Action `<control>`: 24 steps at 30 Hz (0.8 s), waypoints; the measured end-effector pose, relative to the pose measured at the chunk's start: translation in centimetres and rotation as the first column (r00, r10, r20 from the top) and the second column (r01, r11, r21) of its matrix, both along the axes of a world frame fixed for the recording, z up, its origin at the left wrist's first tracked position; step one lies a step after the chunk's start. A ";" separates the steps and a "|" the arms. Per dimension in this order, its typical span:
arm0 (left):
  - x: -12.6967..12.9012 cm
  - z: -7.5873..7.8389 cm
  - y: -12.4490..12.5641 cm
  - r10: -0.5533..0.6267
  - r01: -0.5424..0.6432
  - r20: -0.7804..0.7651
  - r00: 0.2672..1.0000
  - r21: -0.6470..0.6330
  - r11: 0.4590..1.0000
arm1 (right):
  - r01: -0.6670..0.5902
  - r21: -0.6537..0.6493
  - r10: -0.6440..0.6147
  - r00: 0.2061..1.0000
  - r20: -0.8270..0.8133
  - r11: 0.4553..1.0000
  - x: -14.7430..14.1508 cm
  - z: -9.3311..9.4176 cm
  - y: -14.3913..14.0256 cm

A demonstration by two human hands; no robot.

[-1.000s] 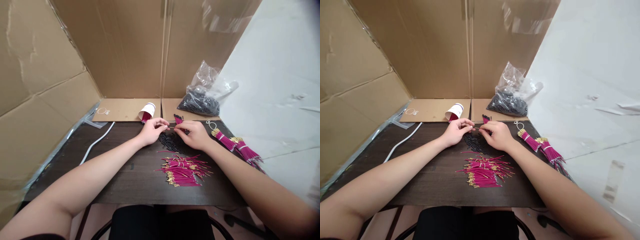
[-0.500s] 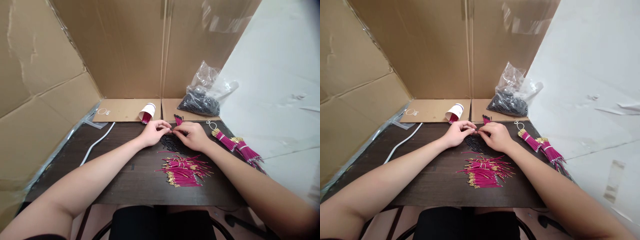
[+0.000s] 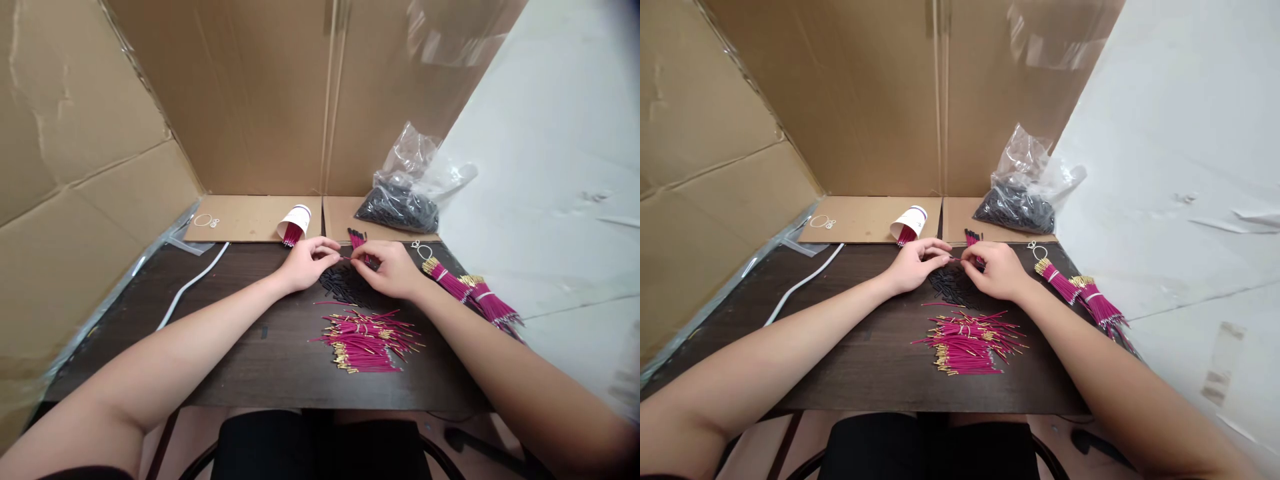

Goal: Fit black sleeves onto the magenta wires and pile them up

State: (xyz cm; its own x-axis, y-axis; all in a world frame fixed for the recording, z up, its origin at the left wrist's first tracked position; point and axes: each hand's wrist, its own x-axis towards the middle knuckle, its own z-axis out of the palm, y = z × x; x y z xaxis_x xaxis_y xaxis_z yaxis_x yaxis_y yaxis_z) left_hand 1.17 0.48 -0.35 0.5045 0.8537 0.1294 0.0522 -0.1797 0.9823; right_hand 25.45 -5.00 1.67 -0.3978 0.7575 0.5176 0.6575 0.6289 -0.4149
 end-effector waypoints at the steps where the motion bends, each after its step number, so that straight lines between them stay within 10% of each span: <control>1: 0.0 0.0 0.0 0.013 -0.013 0.000 1.000 0.012 1.000 | 0.013 0.006 -0.013 1.000 -0.021 1.000 0.1 0.1 0.1; 6: 0.0 -0.1 0.1 0.070 -0.065 -0.054 0.996 0.081 0.995 | 0.244 -0.010 -0.243 0.961 -0.134 0.970 1.2 -0.1 1.4; 12: 0.1 -0.3 0.0 0.095 -0.063 -0.194 0.976 0.162 0.985 | 0.578 -0.262 -0.599 0.801 0.002 0.773 2.7 -0.8 3.0; 18: 0.0 -0.2 -0.2 0.109 -0.059 -0.241 0.964 0.207 0.977 | 0.664 -0.297 -0.667 0.737 0.106 0.686 2.7 -1.5 3.6; 24: -0.1 -0.1 -0.3 0.120 -0.057 -0.279 0.953 0.224 0.973 | 0.630 -0.306 -0.633 0.767 0.104 0.714 2.6 -1.3 3.5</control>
State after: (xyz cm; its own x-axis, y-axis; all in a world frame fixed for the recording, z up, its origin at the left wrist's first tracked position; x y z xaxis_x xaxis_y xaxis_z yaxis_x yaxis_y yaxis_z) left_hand 1.10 0.18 -0.44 0.4703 0.8657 0.1712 0.3527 -0.3622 0.8628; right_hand 28.10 -1.47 0.34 0.2339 0.9479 0.2162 0.8511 -0.0922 -0.5169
